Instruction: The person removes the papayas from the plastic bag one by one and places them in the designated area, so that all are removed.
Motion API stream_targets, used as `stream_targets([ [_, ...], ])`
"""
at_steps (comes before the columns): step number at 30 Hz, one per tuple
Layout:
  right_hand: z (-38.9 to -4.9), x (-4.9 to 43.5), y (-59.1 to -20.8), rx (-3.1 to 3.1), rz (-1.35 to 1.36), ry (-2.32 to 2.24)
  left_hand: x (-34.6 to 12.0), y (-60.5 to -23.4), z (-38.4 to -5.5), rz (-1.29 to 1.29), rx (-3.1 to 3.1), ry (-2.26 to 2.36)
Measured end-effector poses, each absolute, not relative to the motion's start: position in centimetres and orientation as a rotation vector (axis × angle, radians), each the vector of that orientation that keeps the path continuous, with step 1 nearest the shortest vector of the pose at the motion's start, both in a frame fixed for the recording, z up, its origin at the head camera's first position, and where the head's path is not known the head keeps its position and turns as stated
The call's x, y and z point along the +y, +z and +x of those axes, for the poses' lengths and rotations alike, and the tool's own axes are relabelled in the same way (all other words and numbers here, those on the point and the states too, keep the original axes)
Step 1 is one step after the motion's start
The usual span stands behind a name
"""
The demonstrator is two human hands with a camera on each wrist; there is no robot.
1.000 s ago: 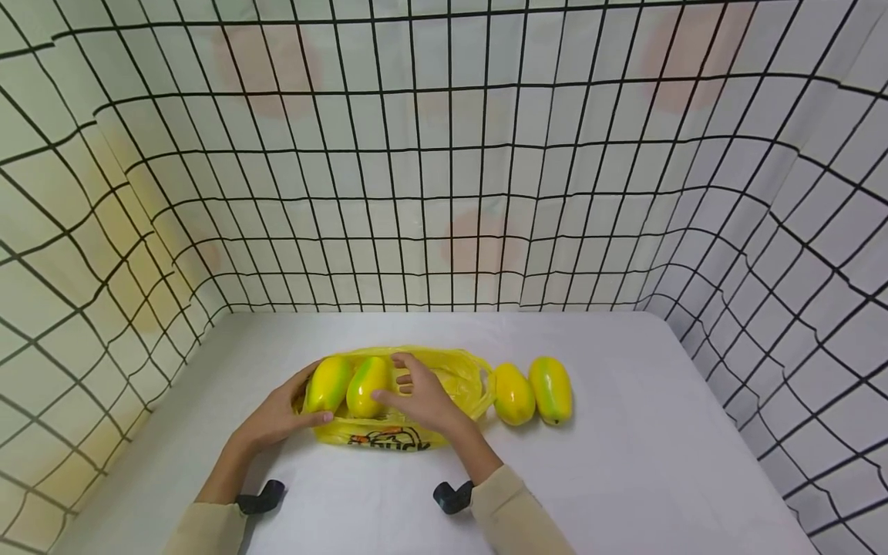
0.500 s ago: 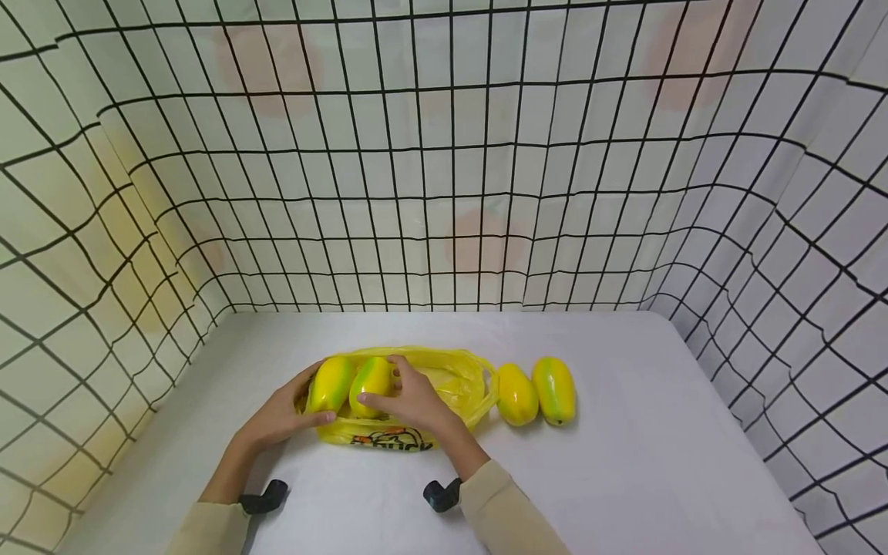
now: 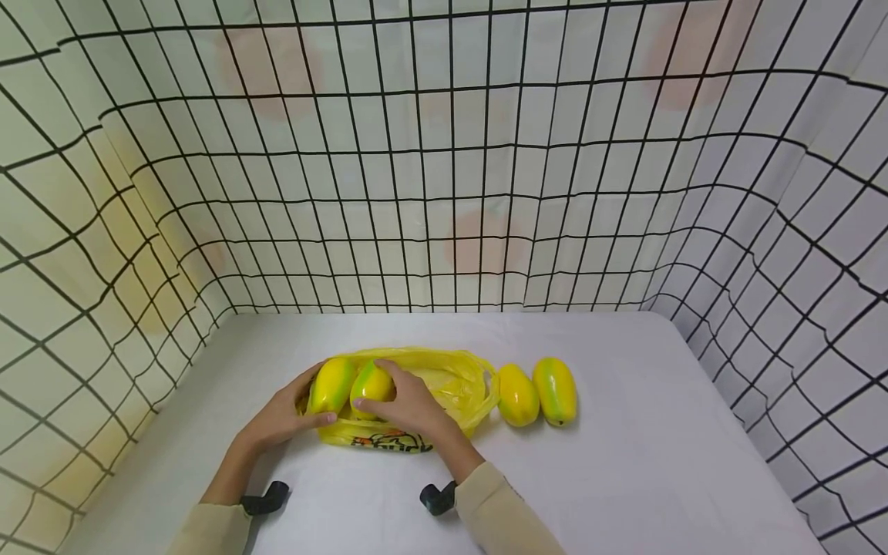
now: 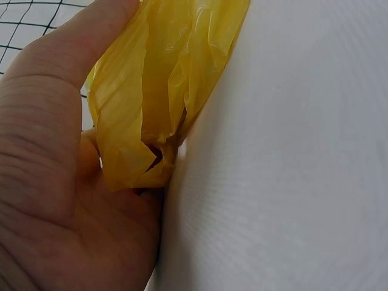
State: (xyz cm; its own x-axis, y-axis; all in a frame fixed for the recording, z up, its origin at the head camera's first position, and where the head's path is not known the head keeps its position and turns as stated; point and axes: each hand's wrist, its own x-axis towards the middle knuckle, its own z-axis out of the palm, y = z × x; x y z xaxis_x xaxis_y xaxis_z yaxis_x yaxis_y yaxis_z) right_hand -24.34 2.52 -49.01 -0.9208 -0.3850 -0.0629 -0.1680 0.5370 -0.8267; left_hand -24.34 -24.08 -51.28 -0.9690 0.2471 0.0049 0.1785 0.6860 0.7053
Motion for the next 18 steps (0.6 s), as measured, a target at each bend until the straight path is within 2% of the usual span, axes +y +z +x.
stream_targets([
  [18, -24.28, 2.35, -49.18, 2.549, -0.487, -1.328, -24.17, -51.45, -24.43, 0.327, 2.780, 1.188],
])
